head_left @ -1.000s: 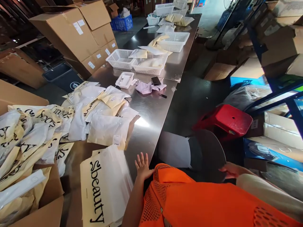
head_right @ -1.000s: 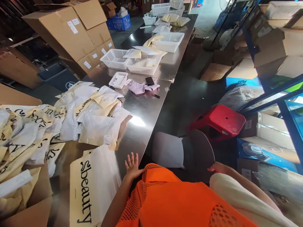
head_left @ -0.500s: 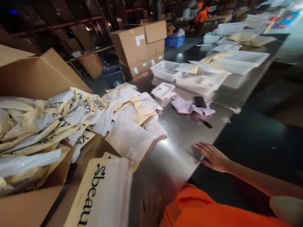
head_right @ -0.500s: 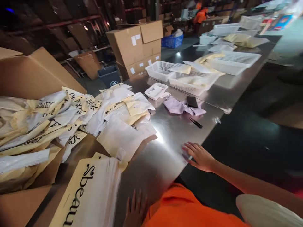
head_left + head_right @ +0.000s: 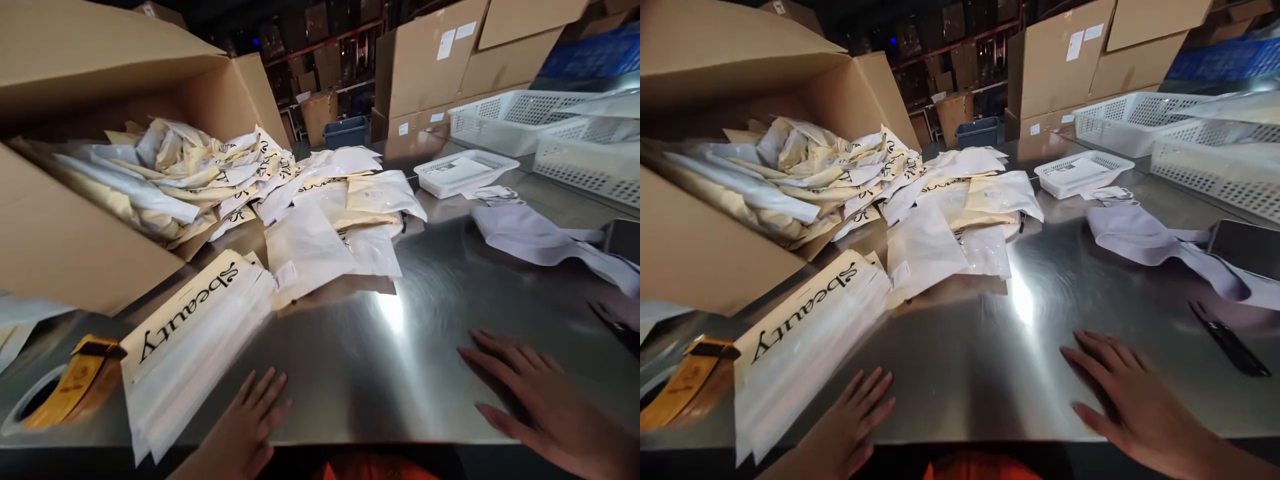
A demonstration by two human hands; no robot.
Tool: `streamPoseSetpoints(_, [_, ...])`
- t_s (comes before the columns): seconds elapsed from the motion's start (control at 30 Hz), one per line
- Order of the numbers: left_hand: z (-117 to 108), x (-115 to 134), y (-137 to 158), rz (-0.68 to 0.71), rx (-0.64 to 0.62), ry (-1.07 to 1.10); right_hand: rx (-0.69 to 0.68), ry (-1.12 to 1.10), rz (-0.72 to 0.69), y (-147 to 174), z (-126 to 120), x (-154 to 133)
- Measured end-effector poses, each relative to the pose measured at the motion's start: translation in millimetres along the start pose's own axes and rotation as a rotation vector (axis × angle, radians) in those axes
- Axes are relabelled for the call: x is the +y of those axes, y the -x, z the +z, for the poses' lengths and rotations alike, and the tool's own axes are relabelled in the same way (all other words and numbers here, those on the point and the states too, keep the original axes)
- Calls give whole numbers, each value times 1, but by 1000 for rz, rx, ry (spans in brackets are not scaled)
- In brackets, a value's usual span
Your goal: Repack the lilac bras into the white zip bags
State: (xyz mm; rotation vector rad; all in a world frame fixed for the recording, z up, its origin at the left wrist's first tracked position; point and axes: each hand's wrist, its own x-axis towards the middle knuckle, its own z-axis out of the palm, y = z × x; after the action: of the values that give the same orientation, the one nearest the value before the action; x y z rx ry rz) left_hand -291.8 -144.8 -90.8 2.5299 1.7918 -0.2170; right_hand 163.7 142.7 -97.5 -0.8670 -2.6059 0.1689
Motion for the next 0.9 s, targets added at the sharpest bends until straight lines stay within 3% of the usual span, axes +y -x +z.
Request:
streamPoseSetpoints(0.1, [-21,18,-3,-142,28,-38,-54,40,-77,-47,-14,-24])
streamPoseSetpoints(0.2, [-17,32,-4,-241,146,-71,177,152,-287,-112,-15,-61])
streamPoseSetpoints(0.27, [-7,38,-4,-274,217,-103,263,250,-351,-163,-7,-83])
streamPoseSetpoints(0.33, [1,42,-4,-301,287,-139,230,309,-363,-210,5,-100])
streamPoseSetpoints(0.4, [9,44,-4,-335,365,-155,110,324,-397,-241,16,-115])
streamPoseSetpoints(0.47, [14,46,-6,-366,439,-123,16,324,-433,-246,23,-135])
streamPoseSetpoints(0.57, [19,53,-11,-426,514,48,-65,259,-570,-214,25,-175])
streamPoseSetpoints(0.63, [19,60,-14,-490,515,243,-131,19,-792,-186,16,-199])
streamPoseSetpoints(0.67, [17,64,-16,-526,503,346,-144,-110,-823,-175,9,-204])
streamPoseSetpoints(0.7, [15,68,-17,-560,484,443,-134,-208,-797,-166,2,-203])
streamPoseSetpoints(0.77, [10,72,-21,-637,447,597,-41,-231,-535,-153,-13,-180])
streamPoseSetpoints(0.83, [6,73,-29,-736,433,701,81,-70,-85,-137,-24,-136])
streamPoseSetpoints(0.9, [4,71,-42,-746,445,752,125,36,367,-116,-30,-85])
